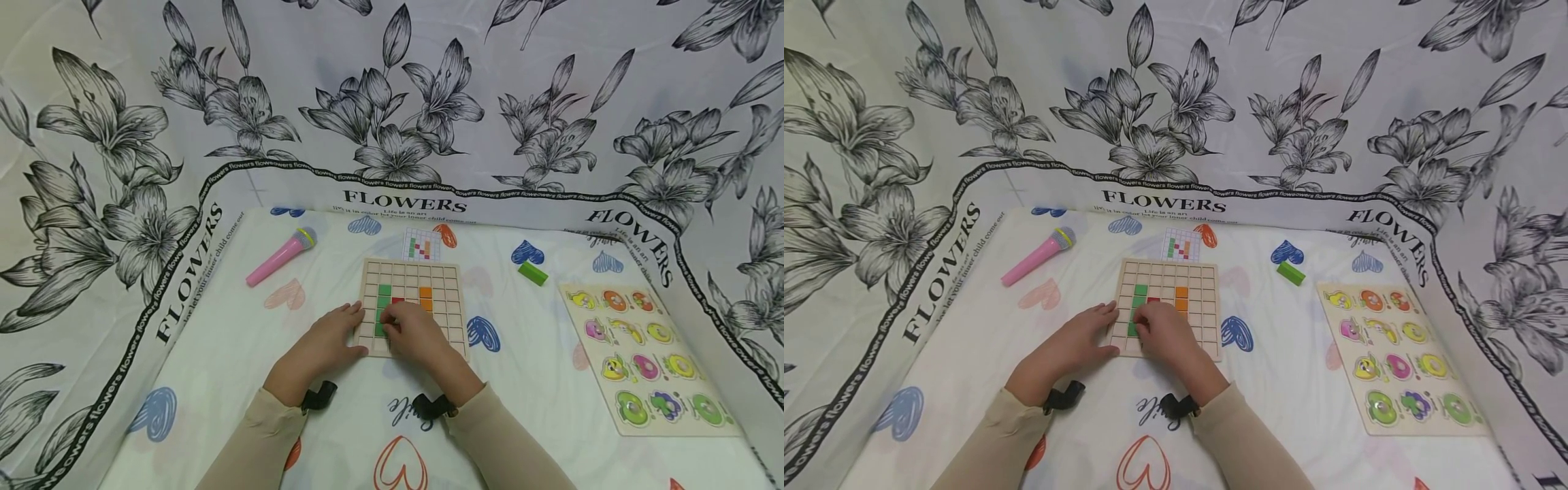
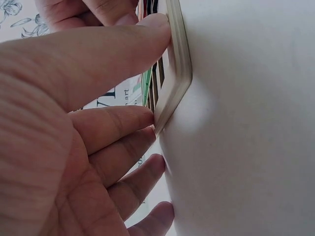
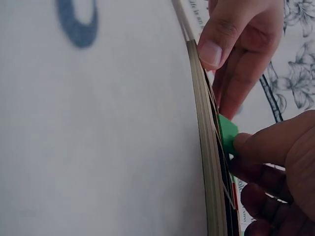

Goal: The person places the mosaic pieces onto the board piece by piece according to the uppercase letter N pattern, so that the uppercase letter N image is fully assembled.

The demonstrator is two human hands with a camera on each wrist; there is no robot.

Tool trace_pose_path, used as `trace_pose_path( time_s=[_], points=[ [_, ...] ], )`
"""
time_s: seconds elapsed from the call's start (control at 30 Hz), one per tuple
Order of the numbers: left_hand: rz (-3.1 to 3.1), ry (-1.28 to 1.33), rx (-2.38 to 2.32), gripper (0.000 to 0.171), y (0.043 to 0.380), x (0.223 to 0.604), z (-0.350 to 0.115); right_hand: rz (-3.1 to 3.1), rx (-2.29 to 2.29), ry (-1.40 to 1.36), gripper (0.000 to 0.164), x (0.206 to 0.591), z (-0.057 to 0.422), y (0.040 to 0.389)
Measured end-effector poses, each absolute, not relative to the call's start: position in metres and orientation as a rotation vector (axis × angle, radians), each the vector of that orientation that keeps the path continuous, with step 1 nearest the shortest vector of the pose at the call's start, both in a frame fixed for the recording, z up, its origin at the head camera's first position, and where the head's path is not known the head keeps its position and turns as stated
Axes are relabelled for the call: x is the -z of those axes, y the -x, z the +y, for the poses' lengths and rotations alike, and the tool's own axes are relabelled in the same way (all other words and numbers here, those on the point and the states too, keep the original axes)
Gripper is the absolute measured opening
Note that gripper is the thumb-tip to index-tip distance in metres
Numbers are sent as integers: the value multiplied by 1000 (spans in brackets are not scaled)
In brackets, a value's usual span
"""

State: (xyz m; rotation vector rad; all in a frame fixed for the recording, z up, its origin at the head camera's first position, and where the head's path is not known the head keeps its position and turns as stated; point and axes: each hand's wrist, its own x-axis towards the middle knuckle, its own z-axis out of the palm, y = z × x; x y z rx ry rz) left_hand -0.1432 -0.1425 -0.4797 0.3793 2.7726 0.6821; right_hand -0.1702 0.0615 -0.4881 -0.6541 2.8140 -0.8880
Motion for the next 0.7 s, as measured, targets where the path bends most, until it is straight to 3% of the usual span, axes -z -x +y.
trace_pose_path(
  time_s=[0.57, 0.7],
  points=[
    [2765, -427, -703, 80, 144, 483, -141, 2828, 883, 613, 5, 490, 70, 167],
    [2841, -461, -795, 65, 139, 483, -145, 2807, 909, 629, 8, 483, 74, 166]
  ],
)
